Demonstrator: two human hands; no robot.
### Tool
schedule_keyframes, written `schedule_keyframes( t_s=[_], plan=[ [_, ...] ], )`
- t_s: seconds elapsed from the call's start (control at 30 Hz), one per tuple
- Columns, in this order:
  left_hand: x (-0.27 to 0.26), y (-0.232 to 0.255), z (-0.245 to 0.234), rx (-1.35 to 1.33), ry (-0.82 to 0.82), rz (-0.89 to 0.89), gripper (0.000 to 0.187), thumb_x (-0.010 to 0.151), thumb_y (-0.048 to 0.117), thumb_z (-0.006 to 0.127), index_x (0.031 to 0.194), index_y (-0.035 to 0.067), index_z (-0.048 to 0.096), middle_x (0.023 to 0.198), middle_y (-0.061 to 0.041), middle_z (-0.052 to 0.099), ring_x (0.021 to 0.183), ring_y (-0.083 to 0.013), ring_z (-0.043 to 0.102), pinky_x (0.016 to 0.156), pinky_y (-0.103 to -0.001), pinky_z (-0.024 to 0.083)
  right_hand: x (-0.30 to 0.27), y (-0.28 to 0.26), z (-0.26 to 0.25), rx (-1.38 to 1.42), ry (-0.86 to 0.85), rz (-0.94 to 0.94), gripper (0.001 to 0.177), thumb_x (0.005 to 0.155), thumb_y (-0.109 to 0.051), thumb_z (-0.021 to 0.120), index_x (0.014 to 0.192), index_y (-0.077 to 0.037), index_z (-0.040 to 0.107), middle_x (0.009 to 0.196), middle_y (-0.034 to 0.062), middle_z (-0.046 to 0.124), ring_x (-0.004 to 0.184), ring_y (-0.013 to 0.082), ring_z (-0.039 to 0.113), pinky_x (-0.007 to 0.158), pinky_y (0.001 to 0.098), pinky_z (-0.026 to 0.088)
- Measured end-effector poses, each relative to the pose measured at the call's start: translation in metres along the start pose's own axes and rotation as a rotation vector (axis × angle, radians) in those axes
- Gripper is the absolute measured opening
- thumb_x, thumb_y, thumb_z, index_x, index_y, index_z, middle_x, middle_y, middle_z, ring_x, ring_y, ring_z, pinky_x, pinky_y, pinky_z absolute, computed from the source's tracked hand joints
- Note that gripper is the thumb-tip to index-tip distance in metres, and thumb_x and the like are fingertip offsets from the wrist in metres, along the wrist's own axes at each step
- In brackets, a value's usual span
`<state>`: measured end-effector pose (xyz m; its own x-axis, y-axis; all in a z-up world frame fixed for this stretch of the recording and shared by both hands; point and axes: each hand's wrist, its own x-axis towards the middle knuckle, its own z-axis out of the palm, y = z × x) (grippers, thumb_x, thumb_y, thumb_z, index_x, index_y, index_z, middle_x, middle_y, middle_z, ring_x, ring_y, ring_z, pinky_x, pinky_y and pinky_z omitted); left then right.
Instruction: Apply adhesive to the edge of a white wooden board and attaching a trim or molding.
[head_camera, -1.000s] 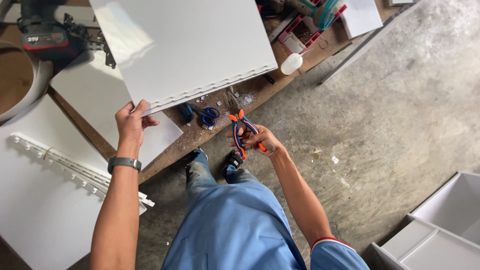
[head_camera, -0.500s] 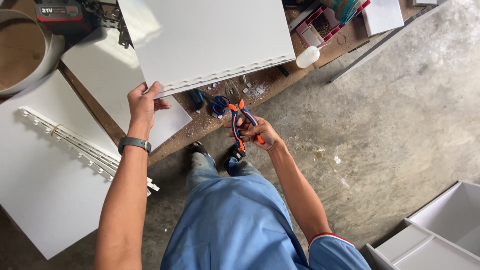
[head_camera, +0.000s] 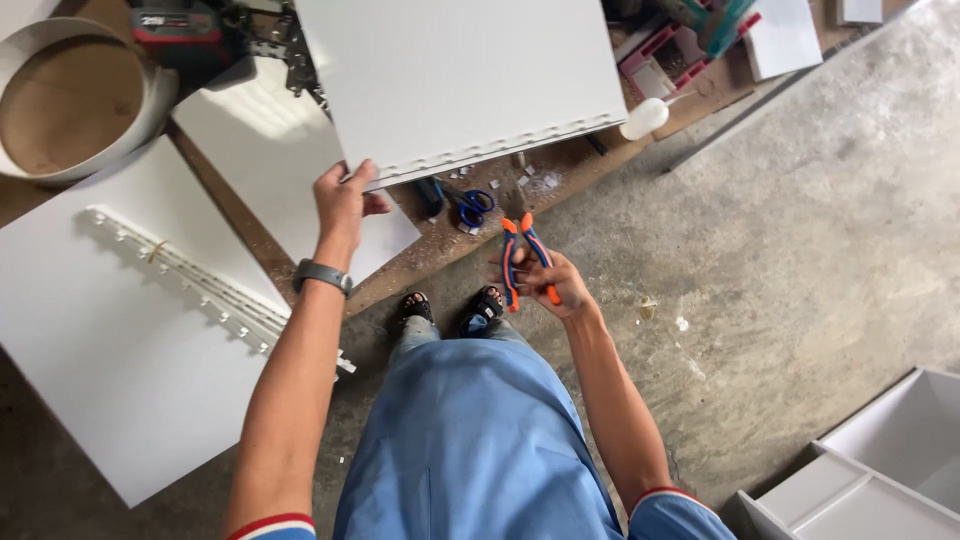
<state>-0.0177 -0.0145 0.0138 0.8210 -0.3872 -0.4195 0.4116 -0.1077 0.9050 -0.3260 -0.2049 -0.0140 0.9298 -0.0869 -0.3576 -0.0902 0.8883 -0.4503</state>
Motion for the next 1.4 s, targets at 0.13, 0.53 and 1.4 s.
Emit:
schedule_keyframes(
  t_s=[0.13, 0.53, 1.4],
  plan=[
    [-0.005, 0.013, -0.001, -0.107, -0.031, -0.118, 0.034, 0.099, 0.029, 0.066, 0.108, -0.003, 0.062, 0.081, -0.013, 0.069, 0.054, -0.0175, 0.068, 0.049, -0.032, 0.063, -0.015, 0.016, 0.005, -0.001, 0.114, -0.007, 0.041, 0.070, 0.008, 0.053, 0.110, 0.002, 0.062, 0.141, 0.0368, 0.054, 0.121, 0.0514, 0.062, 0.097, 0.0569, 0.058],
    [-0.038, 0.005, -0.008, 0.516, 0.053, 0.433, 0.048, 0.090, 0.000, 0.057, 0.138, 0.006, 0.051, 0.117, -0.023, 0.072, 0.073, -0.0195, 0.076, 0.062, -0.032, 0.064, -0.036, 0.032, -0.008, 0.090, 0.126, -0.048, 0.043, 0.068, 0.009, 0.050, 0.108, 0.003, 0.064, 0.141, 0.0413, 0.052, 0.120, 0.0511, 0.061, 0.098, 0.0592, 0.056],
    [-0.042, 0.004, -0.014, 0.899, 0.136, 0.689, 0.023, 0.088, -0.003, 0.078, 0.110, 0.003, 0.080, 0.092, -0.010, 0.072, 0.069, -0.0173, 0.065, 0.058, -0.030, 0.051, -0.030, 0.019, 0.001, 0.016, 0.074, 0.050, 0.043, 0.068, 0.011, 0.051, 0.109, 0.001, 0.061, 0.141, 0.0346, 0.056, 0.117, 0.0441, 0.066, 0.094, 0.0459, 0.060]
  ],
)
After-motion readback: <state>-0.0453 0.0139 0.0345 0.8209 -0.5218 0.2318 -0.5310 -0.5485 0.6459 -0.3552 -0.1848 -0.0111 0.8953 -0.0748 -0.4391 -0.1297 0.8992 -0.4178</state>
